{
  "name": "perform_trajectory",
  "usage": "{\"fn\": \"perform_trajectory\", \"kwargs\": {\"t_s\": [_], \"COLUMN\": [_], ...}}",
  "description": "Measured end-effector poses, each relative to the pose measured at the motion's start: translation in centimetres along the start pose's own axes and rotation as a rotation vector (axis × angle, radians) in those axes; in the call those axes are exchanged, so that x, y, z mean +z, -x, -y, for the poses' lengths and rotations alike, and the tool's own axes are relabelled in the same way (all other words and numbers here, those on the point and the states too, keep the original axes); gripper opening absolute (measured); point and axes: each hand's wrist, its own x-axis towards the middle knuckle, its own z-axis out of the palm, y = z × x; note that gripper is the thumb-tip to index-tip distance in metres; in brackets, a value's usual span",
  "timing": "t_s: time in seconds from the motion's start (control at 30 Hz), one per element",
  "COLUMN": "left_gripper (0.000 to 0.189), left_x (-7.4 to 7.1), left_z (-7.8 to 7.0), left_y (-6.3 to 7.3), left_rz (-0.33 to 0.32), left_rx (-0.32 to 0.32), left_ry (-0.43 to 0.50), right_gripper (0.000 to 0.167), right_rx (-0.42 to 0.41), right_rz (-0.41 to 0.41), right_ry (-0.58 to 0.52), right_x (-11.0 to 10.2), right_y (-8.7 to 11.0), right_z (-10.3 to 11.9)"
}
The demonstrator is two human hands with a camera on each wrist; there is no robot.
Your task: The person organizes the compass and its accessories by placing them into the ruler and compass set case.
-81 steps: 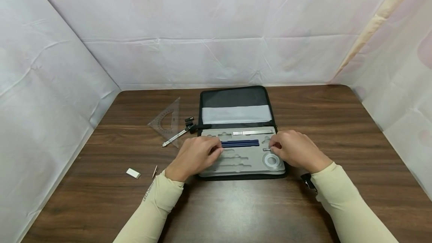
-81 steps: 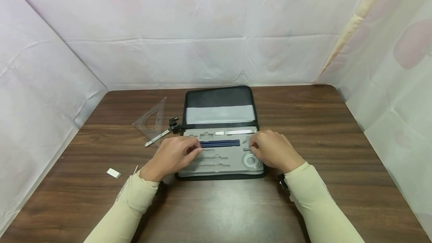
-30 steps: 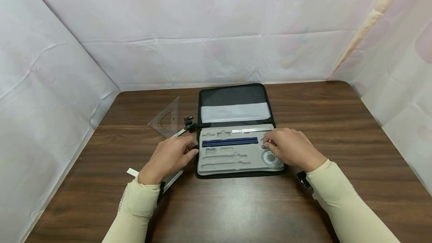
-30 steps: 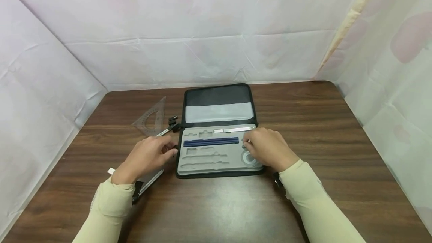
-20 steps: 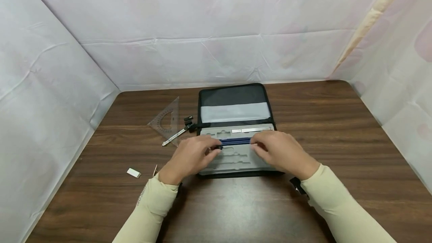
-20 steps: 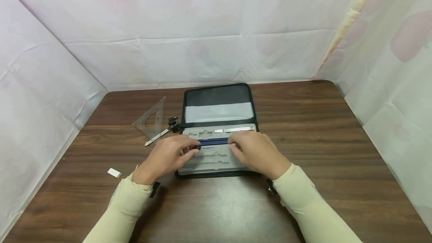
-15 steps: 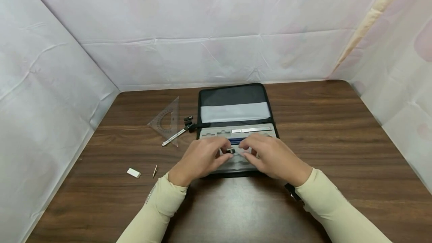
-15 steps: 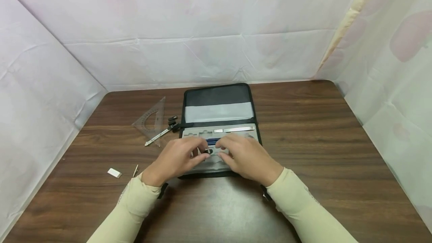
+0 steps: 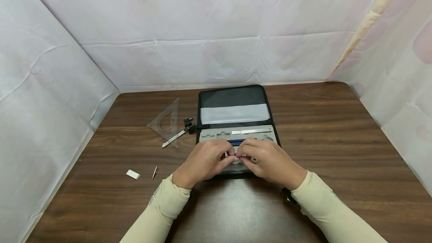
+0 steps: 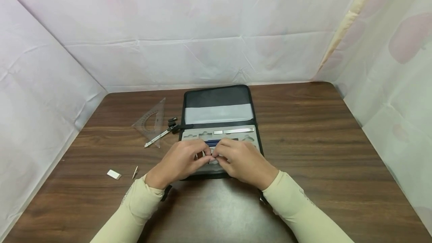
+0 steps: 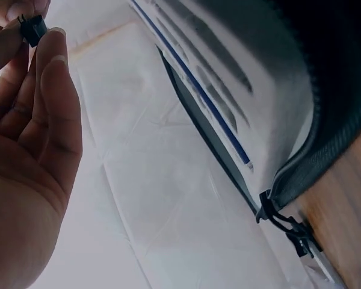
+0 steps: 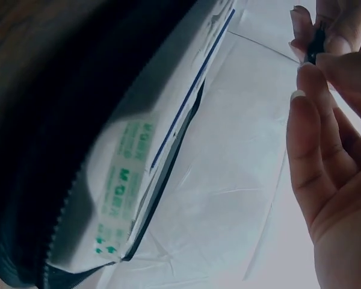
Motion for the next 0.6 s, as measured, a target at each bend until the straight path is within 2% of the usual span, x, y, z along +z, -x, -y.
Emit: {"fn": "perform_trajectory", "kwargs": {"t_s": [0.1, 0.2, 0.3, 0.4, 0.5, 0.6], "left_gripper": [0.007, 0.005, 0.005, 0.005, 0.004, 0.005], "left_x": [0.0, -0.2, -0.4, -0.5, -0.6, -0.6], "left_z": [0.1, 0.5, 1.0, 1.5, 1.8, 1.9], "left_y": [0.2, 0.3, 0.5, 0.8, 1.1, 1.3], "left_rz": [0.006, -0.018, -0.057, -0.070, -0.052, -0.025], "left_rx": [-0.023, -0.037, -0.039, -0.048, -0.071, -0.084], "left_ry": [0.044, 0.082, 0.086, 0.061, 0.037, 0.018], "right_gripper": [0.015, 0.016, 0.017, 0.015, 0.016, 0.016], "right_rx": [0.007, 0.058, 0.157, 0.276, 0.372, 0.422], "right_rz": [-0.003, 0.004, 0.037, 0.113, 0.190, 0.232], "right_ry": [0.030, 0.081, 0.145, 0.179, 0.195, 0.202], "right_x": [0.0, -0.7, -2.0, -3.3, -4.1, -4.3], "right_y": [0.0, 0.2, 0.7, 1.3, 1.9, 2.3], "right_z": [-0.2, -0.8, -1.7, -2.7, -3.6, -4.2]}}
